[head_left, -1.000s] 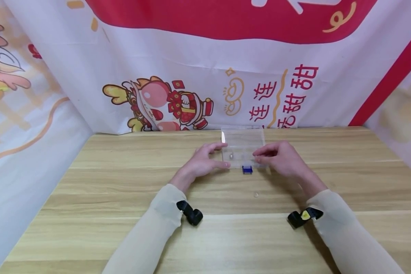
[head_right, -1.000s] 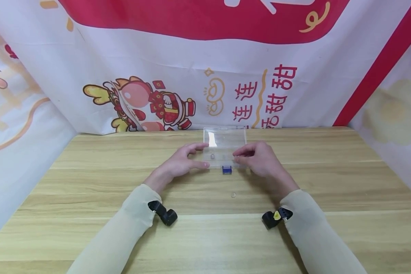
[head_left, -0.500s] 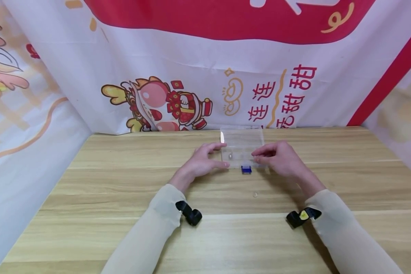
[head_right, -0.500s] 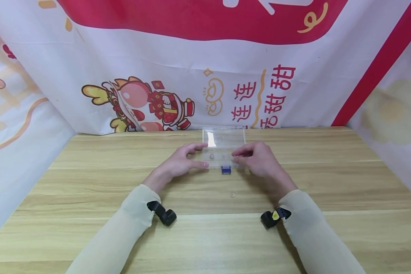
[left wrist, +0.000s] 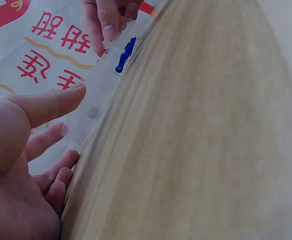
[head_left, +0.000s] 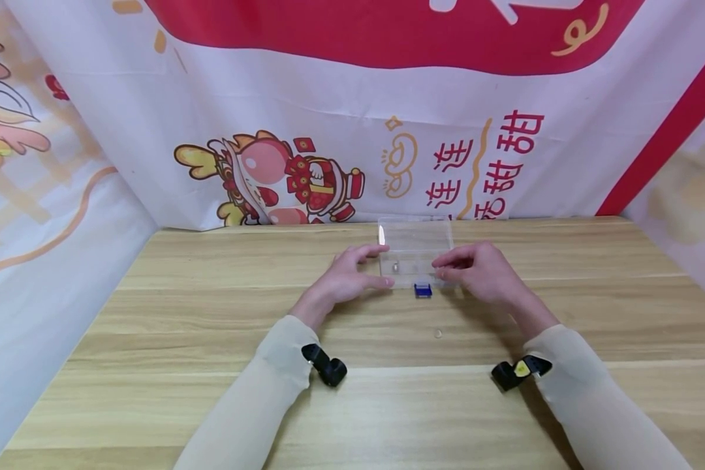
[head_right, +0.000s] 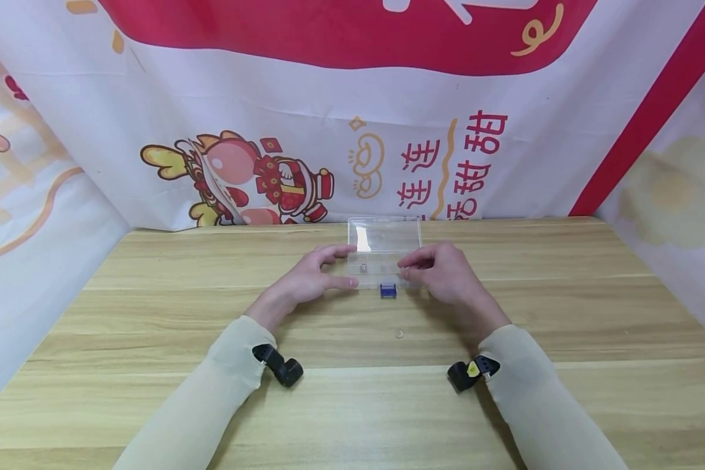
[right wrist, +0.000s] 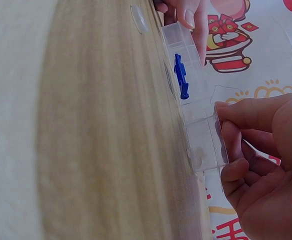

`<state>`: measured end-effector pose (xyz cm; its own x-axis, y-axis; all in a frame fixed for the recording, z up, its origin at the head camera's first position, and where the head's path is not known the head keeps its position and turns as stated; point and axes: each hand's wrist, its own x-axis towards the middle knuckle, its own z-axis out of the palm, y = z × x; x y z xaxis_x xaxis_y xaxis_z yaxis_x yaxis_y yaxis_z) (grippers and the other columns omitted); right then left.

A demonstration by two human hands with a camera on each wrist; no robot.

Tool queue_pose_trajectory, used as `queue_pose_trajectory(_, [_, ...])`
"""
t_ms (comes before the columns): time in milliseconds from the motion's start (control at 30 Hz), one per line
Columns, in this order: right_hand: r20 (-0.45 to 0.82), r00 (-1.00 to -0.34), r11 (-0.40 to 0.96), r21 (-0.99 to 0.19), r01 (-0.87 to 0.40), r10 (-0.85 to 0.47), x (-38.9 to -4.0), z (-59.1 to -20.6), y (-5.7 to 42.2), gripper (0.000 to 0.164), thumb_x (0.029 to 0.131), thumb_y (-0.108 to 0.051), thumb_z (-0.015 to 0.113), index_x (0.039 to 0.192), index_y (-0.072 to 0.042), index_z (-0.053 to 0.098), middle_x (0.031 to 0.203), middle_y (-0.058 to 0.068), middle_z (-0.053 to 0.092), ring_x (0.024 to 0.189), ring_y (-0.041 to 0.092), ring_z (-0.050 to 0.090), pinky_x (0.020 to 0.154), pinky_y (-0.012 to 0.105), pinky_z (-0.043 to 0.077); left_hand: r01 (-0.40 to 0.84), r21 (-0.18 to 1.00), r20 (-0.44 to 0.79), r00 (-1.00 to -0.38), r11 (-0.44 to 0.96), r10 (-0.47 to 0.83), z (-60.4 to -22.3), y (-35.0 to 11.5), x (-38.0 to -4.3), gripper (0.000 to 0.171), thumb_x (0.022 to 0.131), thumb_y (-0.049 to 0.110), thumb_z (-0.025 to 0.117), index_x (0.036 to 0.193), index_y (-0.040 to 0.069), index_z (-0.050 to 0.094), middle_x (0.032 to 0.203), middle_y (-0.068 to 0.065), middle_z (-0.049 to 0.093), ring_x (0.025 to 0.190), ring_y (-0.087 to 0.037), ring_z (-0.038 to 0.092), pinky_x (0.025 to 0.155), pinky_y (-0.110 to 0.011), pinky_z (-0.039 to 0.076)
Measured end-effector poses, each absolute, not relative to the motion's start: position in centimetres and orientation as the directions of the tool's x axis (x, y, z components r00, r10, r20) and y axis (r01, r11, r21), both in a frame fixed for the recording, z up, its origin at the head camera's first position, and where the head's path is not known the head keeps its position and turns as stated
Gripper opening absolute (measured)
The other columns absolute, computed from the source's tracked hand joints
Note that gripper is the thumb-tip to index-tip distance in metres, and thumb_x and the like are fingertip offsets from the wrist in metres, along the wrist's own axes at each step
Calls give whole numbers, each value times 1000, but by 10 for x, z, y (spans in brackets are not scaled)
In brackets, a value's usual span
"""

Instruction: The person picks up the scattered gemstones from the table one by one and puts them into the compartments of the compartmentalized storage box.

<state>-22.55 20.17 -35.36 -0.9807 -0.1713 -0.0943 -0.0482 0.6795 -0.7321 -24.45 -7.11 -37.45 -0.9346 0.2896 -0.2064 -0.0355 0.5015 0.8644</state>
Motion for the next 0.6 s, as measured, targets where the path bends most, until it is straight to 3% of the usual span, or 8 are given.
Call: queue_pose_trajectory(600, [-98, -980, 684, -728, -48, -172, -224, -352, 201, 22, 100, -21, 75, 119, -14, 80, 114, 10, 75, 95, 24, 62, 73, 27, 54, -34, 859, -211, -933, 511, 293, -376, -71, -246, 71, 86, 33, 88, 149, 44, 57, 164, -1, 42, 151, -28, 34, 127, -61, 29])
